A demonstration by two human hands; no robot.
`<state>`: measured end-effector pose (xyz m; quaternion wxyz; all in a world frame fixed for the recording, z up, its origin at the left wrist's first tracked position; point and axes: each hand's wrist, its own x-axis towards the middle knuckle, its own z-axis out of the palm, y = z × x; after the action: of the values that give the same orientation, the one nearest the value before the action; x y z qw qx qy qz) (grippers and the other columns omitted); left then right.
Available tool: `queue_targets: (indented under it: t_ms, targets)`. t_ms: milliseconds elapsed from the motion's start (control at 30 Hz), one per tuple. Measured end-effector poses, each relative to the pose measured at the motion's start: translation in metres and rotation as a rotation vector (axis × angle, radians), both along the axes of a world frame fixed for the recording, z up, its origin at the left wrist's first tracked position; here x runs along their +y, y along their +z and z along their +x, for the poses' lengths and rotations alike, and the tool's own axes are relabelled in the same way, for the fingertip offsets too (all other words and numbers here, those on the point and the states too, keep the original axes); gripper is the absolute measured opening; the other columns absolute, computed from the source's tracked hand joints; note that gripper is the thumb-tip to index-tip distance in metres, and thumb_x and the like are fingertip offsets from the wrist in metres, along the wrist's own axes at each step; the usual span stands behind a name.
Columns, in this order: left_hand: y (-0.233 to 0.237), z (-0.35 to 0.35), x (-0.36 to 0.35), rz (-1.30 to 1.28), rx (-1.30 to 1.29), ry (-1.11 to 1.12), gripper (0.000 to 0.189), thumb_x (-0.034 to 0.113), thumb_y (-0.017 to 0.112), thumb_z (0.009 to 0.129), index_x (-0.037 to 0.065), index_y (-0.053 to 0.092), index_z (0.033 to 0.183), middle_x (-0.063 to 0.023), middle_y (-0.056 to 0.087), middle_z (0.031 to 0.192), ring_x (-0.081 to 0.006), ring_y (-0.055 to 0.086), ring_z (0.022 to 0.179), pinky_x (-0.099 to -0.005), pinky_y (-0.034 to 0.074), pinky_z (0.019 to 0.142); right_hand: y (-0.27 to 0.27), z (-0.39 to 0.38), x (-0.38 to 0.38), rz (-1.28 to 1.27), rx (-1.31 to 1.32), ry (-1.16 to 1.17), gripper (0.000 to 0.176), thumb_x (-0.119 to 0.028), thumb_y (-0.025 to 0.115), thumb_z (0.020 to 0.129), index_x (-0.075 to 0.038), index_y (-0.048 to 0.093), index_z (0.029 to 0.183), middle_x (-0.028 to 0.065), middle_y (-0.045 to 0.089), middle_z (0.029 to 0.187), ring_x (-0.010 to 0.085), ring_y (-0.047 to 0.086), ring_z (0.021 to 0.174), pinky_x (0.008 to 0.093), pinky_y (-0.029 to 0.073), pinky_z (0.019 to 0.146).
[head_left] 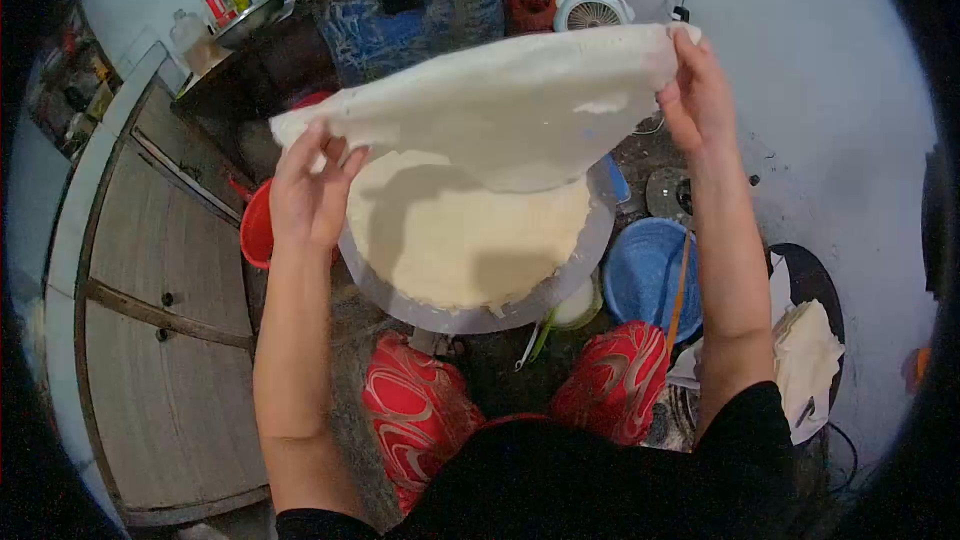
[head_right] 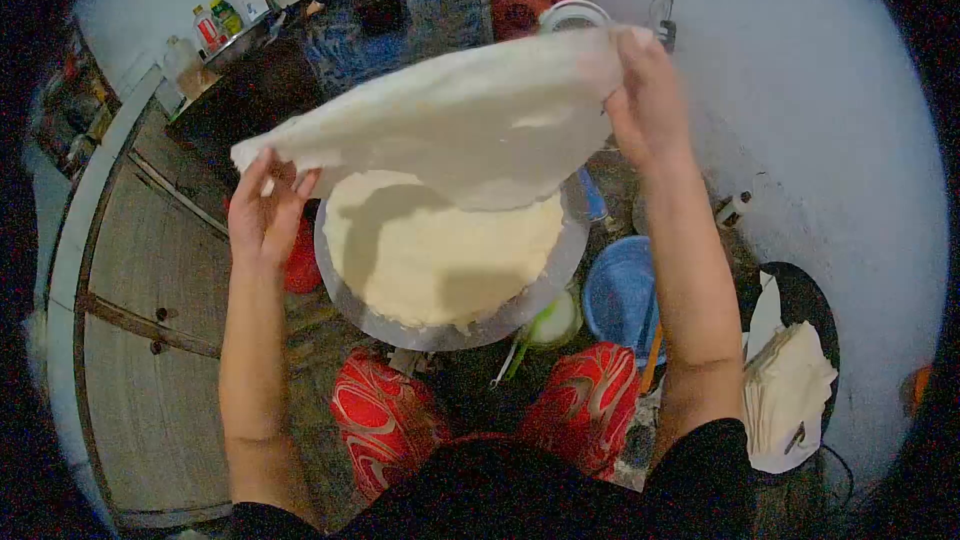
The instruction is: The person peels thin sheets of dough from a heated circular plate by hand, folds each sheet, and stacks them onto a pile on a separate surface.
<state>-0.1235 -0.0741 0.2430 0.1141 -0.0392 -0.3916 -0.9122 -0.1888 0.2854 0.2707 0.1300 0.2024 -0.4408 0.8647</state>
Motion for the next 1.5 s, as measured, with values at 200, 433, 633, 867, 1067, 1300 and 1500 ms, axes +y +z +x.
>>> queue_targets:
  t_ms: [200,433,633,867,1067,1300,1500]
  targets:
    - [-0.103,0.106,-0.006,-0.117,-0.466,0.118,0.026,0.004,0.060,0.077,0.007,0.051,0.101,-0.0025,0.057,0.091,-0.0146,0.054,0.081,-0.0298,0.047,0.069,-0.121,0.081,0.012,0.021,-0.532,0.025,0.018,-0.017,0.051,0.087,-0.004,0.053,0.098,0.0047,0.059,0.090,0.0122,0.057,0.081,0.0236,0.046,0.071]
    - [-0.136,0.174,0.001,-0.180,-0.766,0.078,0.018,-0.005,0.060,0.072,0.002,0.058,0.089,-0.0073,0.062,0.079,-0.0162,0.060,0.070,-0.0291,0.051,0.062,-0.188,0.147,0.014,0.227,-1.024,0.123,0.020,-0.012,0.057,0.082,-0.001,0.054,0.098,0.0045,0.060,0.069,0.0102,0.053,0.045,0.0217,0.043,0.041]
    - [-0.134,0.163,-0.014,-0.010,-0.733,0.079,0.015,-0.004,0.058,0.072,0.002,0.058,0.086,-0.0086,0.061,0.075,-0.0164,0.058,0.060,-0.0258,0.048,0.051,-0.167,0.136,0.008,0.163,-0.985,0.225,0.023,-0.008,0.057,0.081,0.001,0.054,0.101,0.0082,0.062,0.085,0.0133,0.059,0.067,0.0250,0.049,0.058]
    - [-0.147,0.041,-0.024,0.331,-0.458,-0.116,0.027,0.016,0.055,0.084,-0.001,0.048,0.104,-0.0097,0.053,0.102,-0.0214,0.055,0.092,-0.0338,0.047,0.081,-0.196,0.026,-0.031,-0.263,-0.905,0.368,0.019,-0.011,0.050,0.085,0.001,0.053,0.100,0.0135,0.056,0.106,0.0212,0.057,0.095,0.0359,0.050,0.078]
    - [-0.193,0.073,-0.038,-1.604,-0.112,0.279,0.050,0.017,0.068,0.071,0.009,0.051,0.118,-0.0130,0.048,0.121,-0.0320,0.038,0.116,-0.0423,0.030,0.098,-0.224,0.049,0.006,0.705,-0.952,0.178,0.028,-0.028,0.056,0.085,0.000,0.057,0.088,0.0136,0.062,0.081,0.0207,0.064,0.074,0.0303,0.054,0.061]
    - [-0.214,0.099,-0.057,-2.160,0.031,0.256,0.045,0.011,0.070,0.061,0.015,0.061,0.105,-0.0099,0.048,0.121,-0.0337,0.033,0.120,-0.0478,0.030,0.094,-0.256,0.078,0.033,0.647,-1.337,0.226,0.041,-0.044,0.061,0.080,-0.003,0.057,0.082,0.0071,0.060,0.069,0.0155,0.061,0.060,0.0239,0.049,0.049]
    - [-0.201,0.099,-0.062,-1.833,0.038,0.476,0.036,-0.006,0.054,0.061,0.009,0.065,0.092,-0.0102,0.059,0.102,-0.0334,0.048,0.106,-0.0380,0.038,0.092,-0.286,0.071,0.041,0.489,-1.062,-0.010,0.023,-0.026,0.062,0.081,-0.004,0.057,0.080,0.0057,0.060,0.070,0.0112,0.056,0.056,0.0219,0.046,0.049]
